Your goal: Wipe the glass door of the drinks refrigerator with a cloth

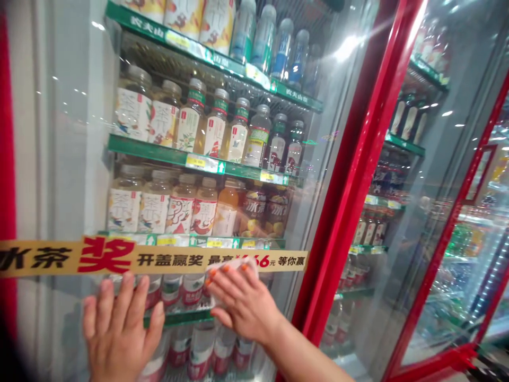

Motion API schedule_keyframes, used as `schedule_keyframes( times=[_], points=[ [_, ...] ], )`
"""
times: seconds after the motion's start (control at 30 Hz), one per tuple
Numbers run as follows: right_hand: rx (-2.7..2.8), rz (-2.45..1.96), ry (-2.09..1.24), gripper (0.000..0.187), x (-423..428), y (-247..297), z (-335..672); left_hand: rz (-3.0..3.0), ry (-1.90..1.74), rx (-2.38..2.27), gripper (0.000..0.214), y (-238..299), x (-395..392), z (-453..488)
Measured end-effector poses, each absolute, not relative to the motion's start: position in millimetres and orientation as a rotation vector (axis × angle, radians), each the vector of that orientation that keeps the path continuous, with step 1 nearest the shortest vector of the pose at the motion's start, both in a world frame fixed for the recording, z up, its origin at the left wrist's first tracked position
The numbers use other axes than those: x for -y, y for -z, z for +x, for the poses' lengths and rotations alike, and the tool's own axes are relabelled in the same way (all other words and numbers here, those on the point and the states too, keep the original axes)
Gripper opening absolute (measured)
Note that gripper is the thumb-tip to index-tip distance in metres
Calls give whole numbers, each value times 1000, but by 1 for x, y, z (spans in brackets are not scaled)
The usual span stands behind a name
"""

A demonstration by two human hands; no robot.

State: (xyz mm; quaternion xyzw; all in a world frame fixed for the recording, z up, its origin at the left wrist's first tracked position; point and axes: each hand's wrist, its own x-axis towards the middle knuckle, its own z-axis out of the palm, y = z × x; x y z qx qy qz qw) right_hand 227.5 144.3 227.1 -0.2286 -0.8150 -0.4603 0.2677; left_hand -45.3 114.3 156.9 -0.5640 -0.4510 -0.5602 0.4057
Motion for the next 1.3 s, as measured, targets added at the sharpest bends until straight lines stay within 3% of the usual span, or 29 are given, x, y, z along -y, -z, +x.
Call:
schedule_keyframes(
  times=[0.1,0.2,0.33,0.47,0.57,0.67,0.73,0.83,0.93,1.0,1.07,1.23,1.3],
  points=[
    [1727,-1042,1028,89,-163,-307,271,-1411,1454,1139,78,-160,-114,-41],
    [1410,-1157,906,83,-173,-366,259,-1402,1460,1134,78,-160,-115,-39],
    [1885,-840,1094,85,-156,-324,194,-1429,1505,1147,77,-160,-115,-38],
    [2399,-233,1418,71,-145,-289,192,-1485,1605,1143,74,-160,-107,-45],
    [2199,-526,1411,74,-154,-362,227,-1516,1653,1156,65,-158,-99,-57],
    [1696,-1032,1136,77,-162,-458,240,-1415,1660,1237,65,-151,-96,-70],
    [1471,-1175,979,78,-163,-483,223,-1381,1595,1252,72,-146,-98,-75],
    [1671,-931,1169,76,-158,-435,175,-1388,1480,1209,79,-140,-104,-79],
    [2135,-207,1615,65,-153,-350,138,-1379,1447,1192,80,-139,-106,-80],
    [2268,84,1744,60,-152,-334,133,-1379,1439,1191,81,-138,-107,-81],
    [2266,-72,1697,65,-155,-369,140,-1379,1446,1203,81,-137,-107,-82],
    [1664,-932,1159,78,-170,-537,156,-1369,1386,1209,87,-133,-108,-85],
    [1539,-1001,1057,77,-170,-547,141,-1359,1359,1208,88,-132,-109,-86]
  ],
)
